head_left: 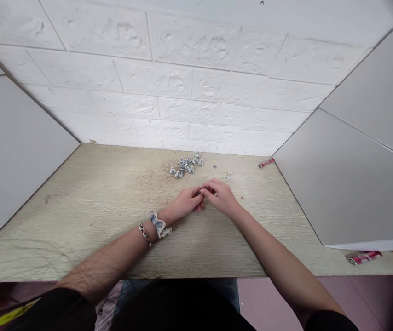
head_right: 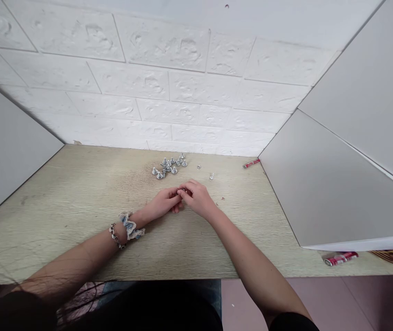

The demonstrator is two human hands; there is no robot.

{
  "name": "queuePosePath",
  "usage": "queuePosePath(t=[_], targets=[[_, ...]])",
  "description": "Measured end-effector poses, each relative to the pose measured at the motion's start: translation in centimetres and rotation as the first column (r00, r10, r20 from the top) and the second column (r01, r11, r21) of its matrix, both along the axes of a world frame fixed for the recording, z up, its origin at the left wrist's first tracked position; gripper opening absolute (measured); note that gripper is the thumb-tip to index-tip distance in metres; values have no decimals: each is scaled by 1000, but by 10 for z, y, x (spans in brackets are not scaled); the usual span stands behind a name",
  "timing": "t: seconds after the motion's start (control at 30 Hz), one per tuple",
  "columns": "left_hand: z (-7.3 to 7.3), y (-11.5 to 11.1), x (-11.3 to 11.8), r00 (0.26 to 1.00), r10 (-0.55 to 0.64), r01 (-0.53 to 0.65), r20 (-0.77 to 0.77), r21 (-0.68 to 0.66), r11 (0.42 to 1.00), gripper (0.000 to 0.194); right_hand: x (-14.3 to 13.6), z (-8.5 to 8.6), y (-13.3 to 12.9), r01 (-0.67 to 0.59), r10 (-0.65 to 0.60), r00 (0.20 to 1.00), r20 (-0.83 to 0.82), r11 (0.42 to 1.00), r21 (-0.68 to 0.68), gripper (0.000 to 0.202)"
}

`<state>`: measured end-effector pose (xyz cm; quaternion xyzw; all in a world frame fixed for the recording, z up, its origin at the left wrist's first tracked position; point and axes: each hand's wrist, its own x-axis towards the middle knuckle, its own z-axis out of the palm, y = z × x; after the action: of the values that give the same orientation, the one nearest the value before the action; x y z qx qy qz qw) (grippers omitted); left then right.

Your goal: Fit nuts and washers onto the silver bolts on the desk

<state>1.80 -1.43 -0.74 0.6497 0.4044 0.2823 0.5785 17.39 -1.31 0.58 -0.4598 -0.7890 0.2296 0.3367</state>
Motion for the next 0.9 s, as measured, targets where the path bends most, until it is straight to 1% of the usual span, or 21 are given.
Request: queuePosePath(t=[0.1,0.2,0.4,0.5,0.63,0.9], targets=[[0,-1,0,999,-14,16,-53,36,999,27,1,-1,1,-6,6,1000,9,1000,-3,14],[1,-2,0,993,-15,22,-115,62,998,24,2,-3,3,-24,23,999,25,1000,5,16],[6,-3,-2,977,-40,62,-209,96,994,19,7,-4,6,-115,113,989,97,993,18,20],[8,-4,-2,971,-44,73,-236,118,990,18,8,-4,6,-149,148,980,132,989,-1,22],[11,-4,-2,964,-52,88,-260,128,988,20,9,-5,5,-142,147,976,159,989,-43,23],[13,-5,-2,961,-61,108,-269,164,981,20,9,-5,6,-107,126,972,198,989,-103,20]])
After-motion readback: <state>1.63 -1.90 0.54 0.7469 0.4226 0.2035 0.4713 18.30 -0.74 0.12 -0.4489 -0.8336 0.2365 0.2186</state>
